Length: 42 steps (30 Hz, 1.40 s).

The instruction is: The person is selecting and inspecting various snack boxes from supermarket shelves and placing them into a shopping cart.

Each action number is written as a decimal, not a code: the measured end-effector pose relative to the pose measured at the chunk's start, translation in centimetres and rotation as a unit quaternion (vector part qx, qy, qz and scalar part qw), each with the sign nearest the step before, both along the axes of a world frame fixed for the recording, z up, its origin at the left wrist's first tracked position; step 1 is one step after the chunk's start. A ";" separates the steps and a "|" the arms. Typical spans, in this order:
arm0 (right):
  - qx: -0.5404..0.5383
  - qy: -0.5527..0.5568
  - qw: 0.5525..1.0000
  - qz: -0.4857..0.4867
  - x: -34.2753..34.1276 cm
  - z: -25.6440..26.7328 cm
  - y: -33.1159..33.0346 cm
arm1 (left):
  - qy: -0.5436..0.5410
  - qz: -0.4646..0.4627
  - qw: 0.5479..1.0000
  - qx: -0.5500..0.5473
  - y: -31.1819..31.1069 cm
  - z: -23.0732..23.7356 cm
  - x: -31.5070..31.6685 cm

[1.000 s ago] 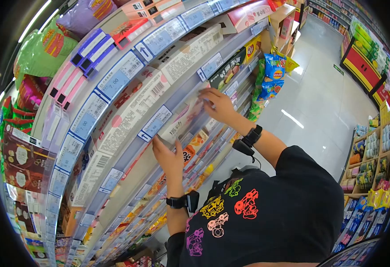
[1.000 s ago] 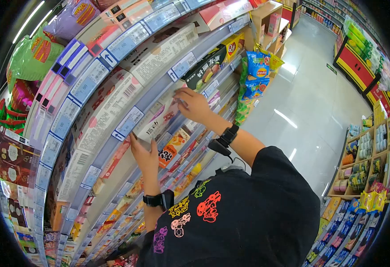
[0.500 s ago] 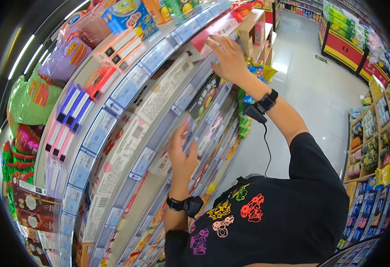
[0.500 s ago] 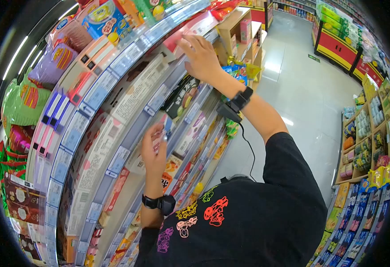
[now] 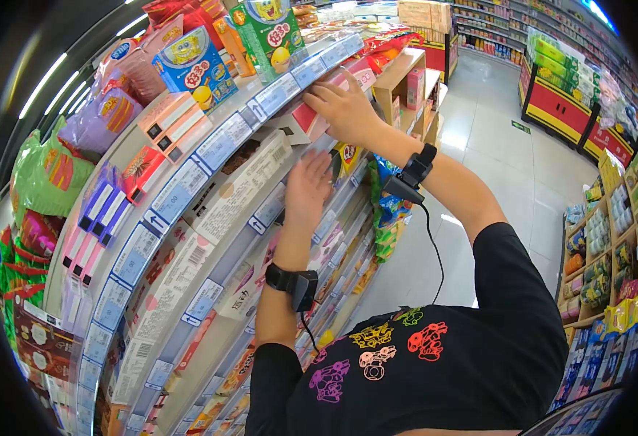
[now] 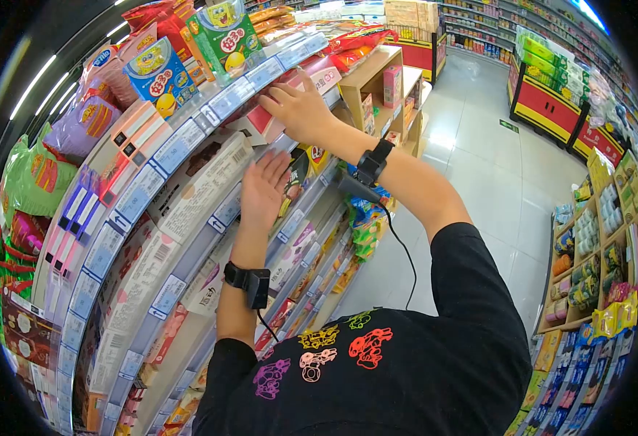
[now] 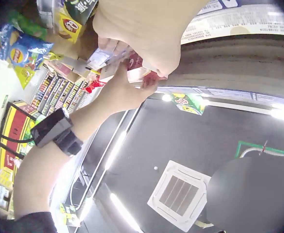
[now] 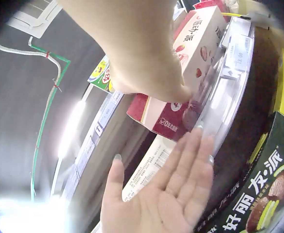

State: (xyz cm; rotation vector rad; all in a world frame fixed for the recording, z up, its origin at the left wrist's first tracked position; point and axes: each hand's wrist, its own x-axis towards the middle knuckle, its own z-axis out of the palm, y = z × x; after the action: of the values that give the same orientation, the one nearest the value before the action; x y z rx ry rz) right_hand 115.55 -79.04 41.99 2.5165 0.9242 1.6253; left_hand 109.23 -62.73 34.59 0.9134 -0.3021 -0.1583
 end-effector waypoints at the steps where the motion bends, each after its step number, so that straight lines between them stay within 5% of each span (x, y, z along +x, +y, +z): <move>1: 0.001 -0.021 1.000 -0.009 -0.2 -0.1 -0.2 | 0.004 -0.010 1.000 -0.023 -0.2 0.7 0.1; 17: 0.114 -0.070 0.989 0.061 -8.3 -0.2 -4.0 | -0.030 -0.116 0.965 -0.231 -3.2 1.8 0.7; 21: 0.148 -0.082 0.968 0.186 -12.1 0.6 -5.2 | -0.143 -0.096 0.972 -0.162 -4.3 2.7 -1.9; 22: 0.170 -0.081 0.961 0.205 -12.9 1.0 -5.6 | -0.159 0.032 0.986 -0.042 -4.6 2.5 -2.8; 24: 0.215 -0.079 0.943 0.239 -14.5 1.7 -6.4 | -0.345 0.134 0.925 0.087 -4.5 2.5 -4.6; 34: 0.283 0.029 0.934 0.217 -17.8 1.1 -7.9 | -0.432 0.236 0.861 0.131 -5.7 1.9 -7.6; 35: 0.290 0.034 0.929 0.226 -17.7 1.0 -7.9 | -0.404 0.221 0.881 0.108 -5.9 2.1 -8.1; 42: 0.292 0.120 0.901 0.296 -20.0 1.3 -8.6 | -0.499 0.273 0.794 0.216 -4.3 2.1 -9.4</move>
State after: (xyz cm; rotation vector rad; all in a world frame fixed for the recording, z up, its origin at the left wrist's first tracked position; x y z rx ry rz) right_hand 95.55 -87.61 43.25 3.0905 1.5575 2.0250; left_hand 99.83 -67.04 36.66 1.4559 -0.9910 0.8703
